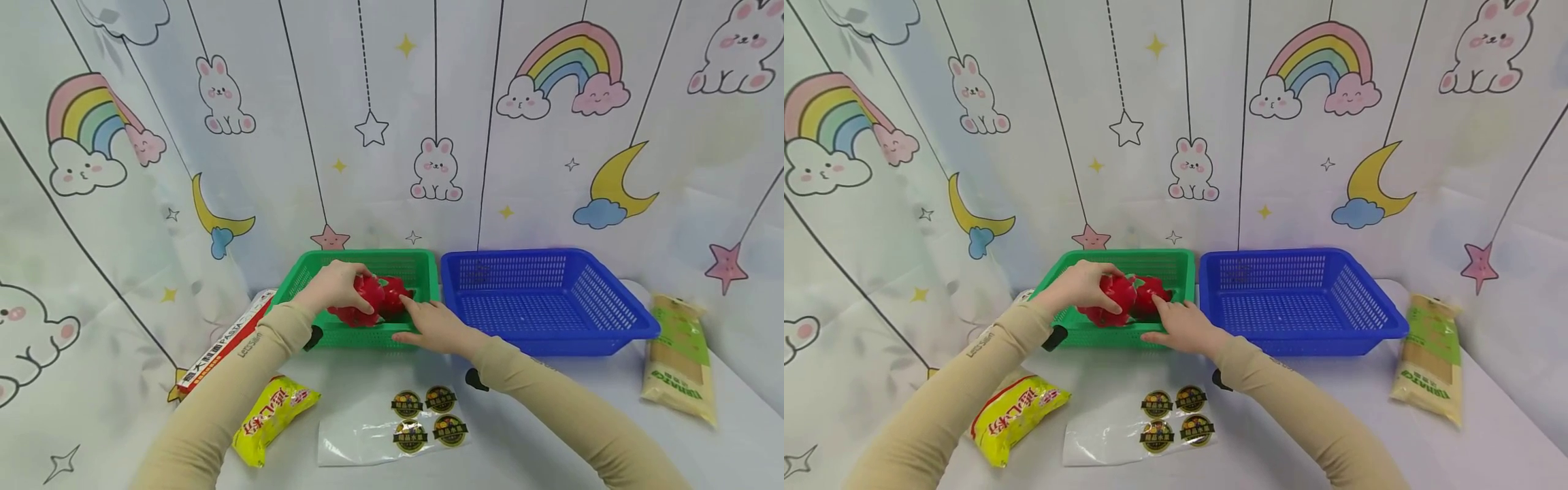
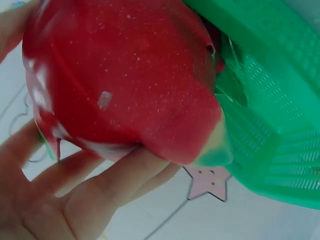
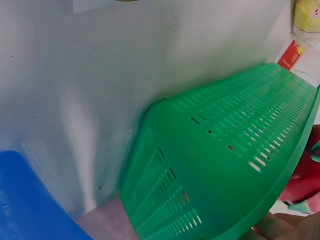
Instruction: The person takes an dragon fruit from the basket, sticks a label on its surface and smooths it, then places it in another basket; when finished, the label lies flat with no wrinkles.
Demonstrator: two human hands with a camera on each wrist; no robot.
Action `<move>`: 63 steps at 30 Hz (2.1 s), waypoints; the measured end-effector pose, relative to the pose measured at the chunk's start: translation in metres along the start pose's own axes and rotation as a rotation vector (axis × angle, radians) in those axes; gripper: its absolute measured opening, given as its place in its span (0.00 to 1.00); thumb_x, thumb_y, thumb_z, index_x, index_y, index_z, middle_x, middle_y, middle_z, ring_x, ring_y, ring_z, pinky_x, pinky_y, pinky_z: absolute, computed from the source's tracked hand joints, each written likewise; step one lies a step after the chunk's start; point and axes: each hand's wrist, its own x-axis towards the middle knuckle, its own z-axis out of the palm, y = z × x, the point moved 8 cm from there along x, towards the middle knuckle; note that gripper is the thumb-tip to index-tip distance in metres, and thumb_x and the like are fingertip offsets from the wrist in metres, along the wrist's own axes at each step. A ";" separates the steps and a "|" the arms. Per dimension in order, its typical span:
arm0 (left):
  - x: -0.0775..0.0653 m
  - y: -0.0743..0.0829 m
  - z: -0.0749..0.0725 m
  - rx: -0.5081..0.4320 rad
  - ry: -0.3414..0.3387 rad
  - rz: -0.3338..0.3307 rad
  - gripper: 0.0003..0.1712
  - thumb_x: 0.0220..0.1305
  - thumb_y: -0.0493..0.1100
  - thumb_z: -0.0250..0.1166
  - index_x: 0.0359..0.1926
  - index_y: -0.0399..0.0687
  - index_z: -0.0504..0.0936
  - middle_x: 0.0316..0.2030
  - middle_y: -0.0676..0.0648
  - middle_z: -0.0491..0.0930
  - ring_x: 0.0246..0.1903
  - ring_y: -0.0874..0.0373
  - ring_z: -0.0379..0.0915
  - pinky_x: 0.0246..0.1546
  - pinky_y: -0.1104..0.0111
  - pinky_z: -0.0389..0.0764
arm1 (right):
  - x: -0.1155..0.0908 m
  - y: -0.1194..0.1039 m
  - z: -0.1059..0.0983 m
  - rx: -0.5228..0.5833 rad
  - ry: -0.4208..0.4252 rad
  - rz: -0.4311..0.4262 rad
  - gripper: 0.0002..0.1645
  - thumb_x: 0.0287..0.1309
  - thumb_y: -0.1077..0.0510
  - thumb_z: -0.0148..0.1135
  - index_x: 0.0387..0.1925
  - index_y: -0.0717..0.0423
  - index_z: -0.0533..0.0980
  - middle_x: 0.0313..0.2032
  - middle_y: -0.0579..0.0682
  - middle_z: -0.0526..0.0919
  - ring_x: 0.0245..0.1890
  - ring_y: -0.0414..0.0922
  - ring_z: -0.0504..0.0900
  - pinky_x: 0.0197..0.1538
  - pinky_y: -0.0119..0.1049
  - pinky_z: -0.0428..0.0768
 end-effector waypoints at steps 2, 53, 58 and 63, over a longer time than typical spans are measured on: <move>-0.004 0.005 0.000 -0.008 0.011 0.005 0.33 0.43 0.50 0.74 0.52 0.50 0.73 0.46 0.45 0.76 0.45 0.50 0.72 0.35 0.64 0.81 | 0.000 0.000 0.000 -0.006 0.002 0.008 0.52 0.57 0.29 0.47 0.70 0.59 0.49 0.56 0.55 0.76 0.58 0.48 0.73 0.64 0.52 0.62; -0.095 0.102 0.022 -0.130 0.234 0.399 0.41 0.40 0.55 0.76 0.56 0.52 0.68 0.57 0.49 0.68 0.46 0.53 0.76 0.37 0.63 0.82 | -0.105 0.000 -0.045 0.496 0.290 -0.121 0.57 0.47 0.65 0.68 0.70 0.64 0.41 0.62 0.59 0.63 0.54 0.52 0.74 0.52 0.42 0.78; -0.100 0.101 0.035 -0.179 0.159 0.356 0.44 0.40 0.56 0.75 0.59 0.56 0.65 0.59 0.47 0.63 0.44 0.50 0.77 0.35 0.65 0.83 | -0.117 -0.004 -0.045 0.421 0.285 -0.122 0.58 0.47 0.63 0.69 0.70 0.63 0.42 0.61 0.59 0.63 0.53 0.51 0.75 0.51 0.41 0.78; -0.109 0.101 0.050 -0.187 0.127 0.350 0.46 0.40 0.59 0.75 0.60 0.57 0.63 0.59 0.46 0.61 0.44 0.50 0.76 0.36 0.66 0.82 | -0.131 -0.006 -0.041 0.366 0.249 -0.124 0.57 0.47 0.60 0.70 0.70 0.63 0.43 0.59 0.57 0.65 0.52 0.50 0.75 0.50 0.41 0.78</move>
